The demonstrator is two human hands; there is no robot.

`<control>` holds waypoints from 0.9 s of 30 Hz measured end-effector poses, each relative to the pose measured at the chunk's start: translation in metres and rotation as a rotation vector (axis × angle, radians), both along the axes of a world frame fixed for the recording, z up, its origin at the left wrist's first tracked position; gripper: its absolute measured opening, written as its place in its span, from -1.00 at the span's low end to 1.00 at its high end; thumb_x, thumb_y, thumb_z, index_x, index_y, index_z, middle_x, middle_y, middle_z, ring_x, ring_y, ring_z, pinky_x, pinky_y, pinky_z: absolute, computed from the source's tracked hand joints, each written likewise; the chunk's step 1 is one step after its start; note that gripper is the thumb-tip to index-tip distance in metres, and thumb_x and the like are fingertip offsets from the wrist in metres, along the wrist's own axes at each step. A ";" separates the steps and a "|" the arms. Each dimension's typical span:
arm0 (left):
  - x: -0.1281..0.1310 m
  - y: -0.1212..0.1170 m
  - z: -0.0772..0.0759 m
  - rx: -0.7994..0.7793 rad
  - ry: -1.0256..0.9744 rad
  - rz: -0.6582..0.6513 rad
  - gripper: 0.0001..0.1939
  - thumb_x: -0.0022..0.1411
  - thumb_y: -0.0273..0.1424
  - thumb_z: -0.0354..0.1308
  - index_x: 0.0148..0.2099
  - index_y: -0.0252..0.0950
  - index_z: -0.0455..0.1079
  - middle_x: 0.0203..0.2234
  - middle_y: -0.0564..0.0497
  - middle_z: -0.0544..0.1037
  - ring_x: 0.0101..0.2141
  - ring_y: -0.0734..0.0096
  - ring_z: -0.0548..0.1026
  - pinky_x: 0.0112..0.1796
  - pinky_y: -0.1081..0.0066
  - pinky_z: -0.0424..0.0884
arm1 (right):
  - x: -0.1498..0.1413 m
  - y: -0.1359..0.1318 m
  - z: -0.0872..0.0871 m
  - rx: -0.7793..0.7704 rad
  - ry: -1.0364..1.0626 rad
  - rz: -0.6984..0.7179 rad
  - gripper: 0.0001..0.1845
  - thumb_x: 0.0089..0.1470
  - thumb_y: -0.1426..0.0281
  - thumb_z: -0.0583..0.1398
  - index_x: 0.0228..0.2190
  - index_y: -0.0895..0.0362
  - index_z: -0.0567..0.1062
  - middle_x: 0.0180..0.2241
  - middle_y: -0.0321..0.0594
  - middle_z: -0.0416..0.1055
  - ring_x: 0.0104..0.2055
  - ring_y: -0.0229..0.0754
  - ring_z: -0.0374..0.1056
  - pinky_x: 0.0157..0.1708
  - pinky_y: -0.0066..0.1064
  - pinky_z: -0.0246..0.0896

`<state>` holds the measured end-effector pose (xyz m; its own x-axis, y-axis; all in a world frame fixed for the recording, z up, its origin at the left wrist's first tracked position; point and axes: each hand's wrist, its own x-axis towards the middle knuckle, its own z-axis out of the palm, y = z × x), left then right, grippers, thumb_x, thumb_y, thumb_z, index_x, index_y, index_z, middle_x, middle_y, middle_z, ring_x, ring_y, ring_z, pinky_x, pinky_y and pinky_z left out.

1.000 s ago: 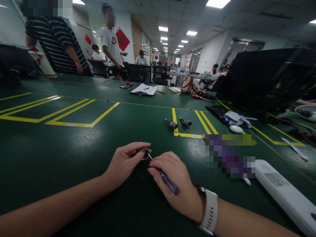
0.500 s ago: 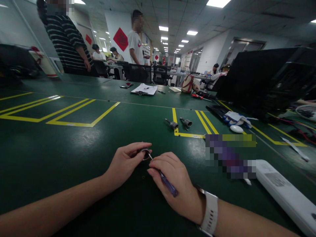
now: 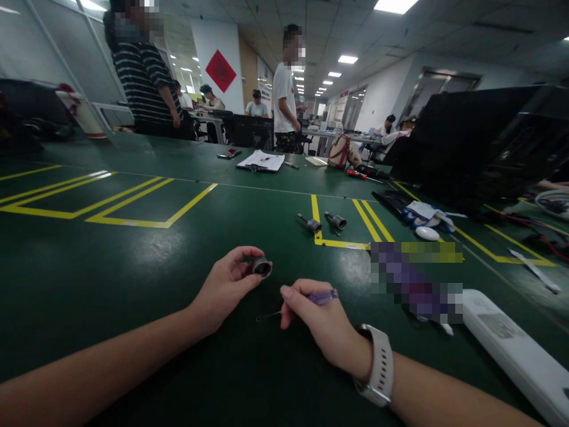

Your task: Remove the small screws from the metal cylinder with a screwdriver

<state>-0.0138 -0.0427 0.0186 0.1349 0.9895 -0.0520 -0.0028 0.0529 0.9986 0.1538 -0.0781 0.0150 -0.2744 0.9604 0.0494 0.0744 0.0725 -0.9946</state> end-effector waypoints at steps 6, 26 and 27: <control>-0.001 0.001 -0.001 0.036 -0.014 0.012 -0.63 -0.07 -0.55 0.23 -0.16 -0.28 0.29 -0.22 0.00 0.52 -0.13 0.27 0.48 -0.06 0.29 0.37 | -0.003 -0.003 0.004 0.070 -0.187 -0.009 -0.65 0.11 0.34 0.08 -0.66 0.16 0.41 -0.66 -0.32 0.35 -0.57 -0.32 0.25 -0.51 -0.47 0.11; -0.005 0.001 -0.005 0.097 0.044 -0.021 -0.66 -0.03 -0.44 0.24 -0.13 -0.29 0.43 -0.24 -0.02 0.58 -0.19 0.28 0.52 -0.12 0.32 0.40 | 0.001 -0.013 0.005 0.691 -0.267 -0.094 -0.83 0.16 0.47 0.03 -0.45 0.17 0.35 -0.46 -0.24 0.33 -0.38 -0.27 0.25 -0.29 -0.38 0.13; -0.005 0.000 -0.006 0.110 0.053 -0.025 -0.67 -0.03 -0.45 0.24 -0.13 -0.29 0.44 -0.22 -0.02 0.58 -0.19 0.28 0.52 -0.12 0.32 0.40 | 0.001 -0.013 0.004 0.690 -0.270 -0.089 -0.84 0.16 0.47 0.03 -0.44 0.17 0.36 -0.45 -0.23 0.34 -0.36 -0.27 0.25 -0.28 -0.37 0.13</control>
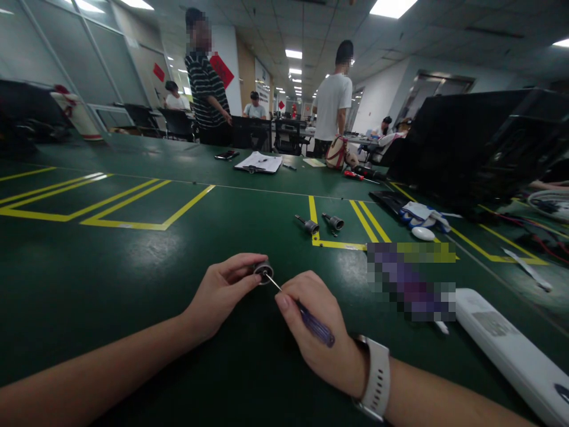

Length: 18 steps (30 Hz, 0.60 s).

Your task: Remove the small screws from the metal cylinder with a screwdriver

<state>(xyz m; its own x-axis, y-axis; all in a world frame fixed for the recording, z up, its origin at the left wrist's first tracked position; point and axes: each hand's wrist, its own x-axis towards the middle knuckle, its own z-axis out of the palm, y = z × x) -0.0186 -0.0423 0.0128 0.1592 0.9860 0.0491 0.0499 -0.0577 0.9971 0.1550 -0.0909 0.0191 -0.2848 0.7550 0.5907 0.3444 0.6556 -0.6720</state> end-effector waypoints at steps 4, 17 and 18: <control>0.000 -0.001 0.001 0.055 0.041 0.002 -0.70 -0.04 -0.47 0.23 -0.17 -0.27 0.48 -0.18 -0.02 0.56 -0.18 0.28 0.52 -0.12 0.34 0.42 | 0.000 0.001 -0.001 -0.010 -0.018 0.018 -0.85 0.17 0.47 0.04 -0.40 0.17 0.38 -0.41 -0.22 0.37 -0.32 -0.25 0.27 -0.23 -0.36 0.14; 0.001 -0.005 0.004 0.200 0.153 0.010 -0.77 -0.02 -0.45 0.17 -0.25 -0.22 0.54 -0.25 0.00 0.60 -0.25 0.30 0.54 -0.20 0.39 0.49 | -0.002 0.001 -0.001 0.006 -0.062 0.050 -0.87 0.16 0.47 0.06 -0.40 0.18 0.38 -0.41 -0.20 0.38 -0.31 -0.24 0.28 -0.23 -0.35 0.16; 0.002 -0.005 0.005 0.207 0.163 0.017 -0.77 -0.02 -0.45 0.16 -0.26 -0.23 0.54 -0.25 0.00 0.60 -0.25 0.30 0.54 -0.20 0.38 0.49 | -0.002 0.001 -0.001 0.009 -0.061 0.052 -0.87 0.16 0.47 0.06 -0.40 0.18 0.38 -0.41 -0.19 0.38 -0.31 -0.23 0.28 -0.23 -0.35 0.16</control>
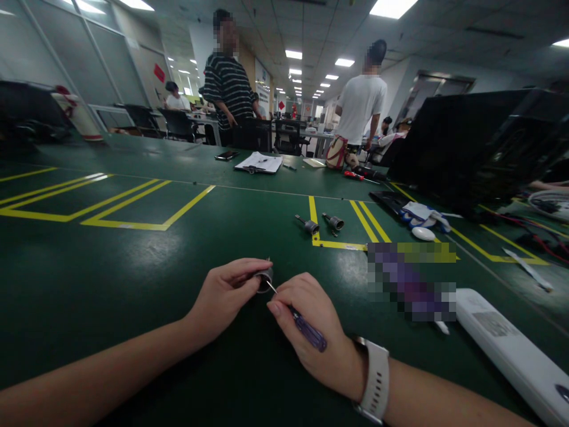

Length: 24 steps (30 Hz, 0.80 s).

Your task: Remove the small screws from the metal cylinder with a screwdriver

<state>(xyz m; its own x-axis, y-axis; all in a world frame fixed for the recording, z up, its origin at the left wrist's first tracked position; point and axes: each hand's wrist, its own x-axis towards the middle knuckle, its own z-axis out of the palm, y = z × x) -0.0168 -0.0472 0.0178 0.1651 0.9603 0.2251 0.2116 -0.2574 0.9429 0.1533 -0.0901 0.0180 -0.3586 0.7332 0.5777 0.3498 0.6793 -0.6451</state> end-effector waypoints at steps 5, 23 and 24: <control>0.001 0.000 0.001 0.000 0.023 0.005 -0.76 -0.01 -0.44 0.14 -0.25 -0.25 0.53 -0.26 -0.01 0.60 -0.26 0.31 0.54 -0.18 0.38 0.47 | -0.001 -0.001 -0.003 0.025 0.006 -0.008 -0.88 0.15 0.46 0.06 -0.40 0.17 0.38 -0.41 -0.20 0.39 -0.31 -0.23 0.29 -0.22 -0.34 0.16; -0.013 0.019 -0.007 0.266 0.398 -0.113 -0.59 0.04 -0.55 0.05 -0.04 -0.17 0.39 -0.14 -0.04 0.39 -0.13 0.27 0.42 -0.22 0.30 0.46 | 0.004 0.013 -0.008 -0.544 0.383 -0.106 -0.67 0.13 0.20 0.08 -0.52 0.14 0.45 -0.58 -0.33 0.38 -0.48 -0.28 0.29 -0.42 -0.42 0.15; -0.014 0.019 -0.007 0.289 0.446 -0.113 -0.60 0.05 -0.54 0.05 -0.03 -0.18 0.38 -0.14 -0.04 0.38 -0.16 0.28 0.42 -0.24 0.31 0.46 | 0.004 0.014 -0.009 -0.559 0.403 -0.100 -0.67 0.12 0.19 0.08 -0.51 0.14 0.45 -0.59 -0.34 0.36 -0.49 -0.28 0.27 -0.42 -0.42 0.15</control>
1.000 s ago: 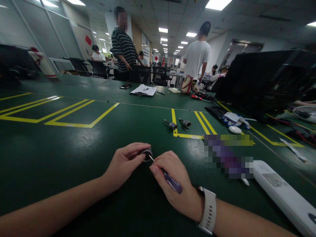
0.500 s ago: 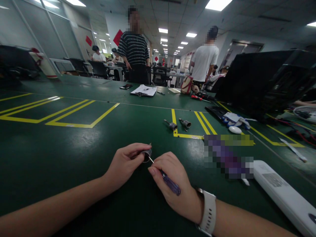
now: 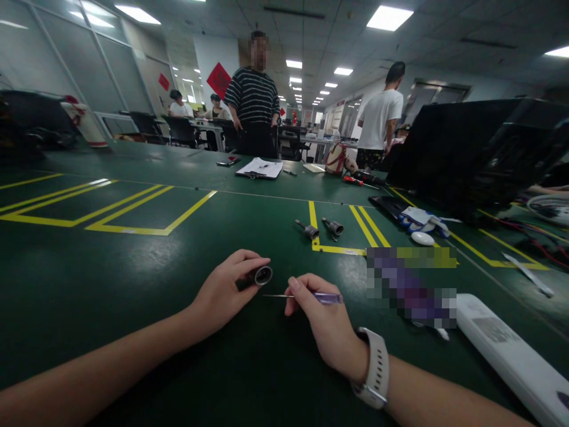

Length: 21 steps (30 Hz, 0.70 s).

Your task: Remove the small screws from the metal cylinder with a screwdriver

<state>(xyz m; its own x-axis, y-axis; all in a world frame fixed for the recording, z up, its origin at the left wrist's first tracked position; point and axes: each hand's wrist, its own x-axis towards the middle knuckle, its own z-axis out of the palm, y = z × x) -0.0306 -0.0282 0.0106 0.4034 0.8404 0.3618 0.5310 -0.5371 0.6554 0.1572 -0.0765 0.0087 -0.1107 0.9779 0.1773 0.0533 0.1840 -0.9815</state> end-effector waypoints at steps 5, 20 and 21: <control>-0.001 -0.001 0.000 0.156 0.159 0.047 -0.66 0.01 -0.55 0.10 -0.11 -0.25 0.36 -0.21 -0.05 0.38 -0.19 0.25 0.38 -0.21 0.25 0.38 | -0.002 0.002 -0.003 -0.056 0.120 -0.010 -0.68 0.09 0.18 0.12 -0.51 0.15 0.46 -0.63 -0.36 0.34 -0.51 -0.30 0.25 -0.42 -0.42 0.12; 0.005 0.002 0.005 -0.056 0.226 -0.022 -0.84 0.05 -0.28 0.13 -0.39 -0.27 0.32 -0.49 0.08 0.43 -0.47 0.42 0.38 -0.48 0.46 0.24 | 0.001 0.005 0.006 -0.134 0.521 0.195 -0.88 -0.04 0.36 0.23 -0.51 0.16 0.45 -0.58 -0.34 0.35 -0.49 -0.30 0.25 -0.40 -0.43 0.15; 0.006 0.002 0.006 -0.042 0.239 -0.017 -0.83 0.04 -0.27 0.14 -0.44 -0.27 0.31 -0.53 0.09 0.41 -0.49 0.43 0.36 -0.50 0.47 0.22 | 0.002 0.005 0.010 -0.126 0.541 0.190 -0.88 -0.03 0.36 0.22 -0.51 0.16 0.46 -0.57 -0.32 0.36 -0.48 -0.29 0.26 -0.37 -0.42 0.17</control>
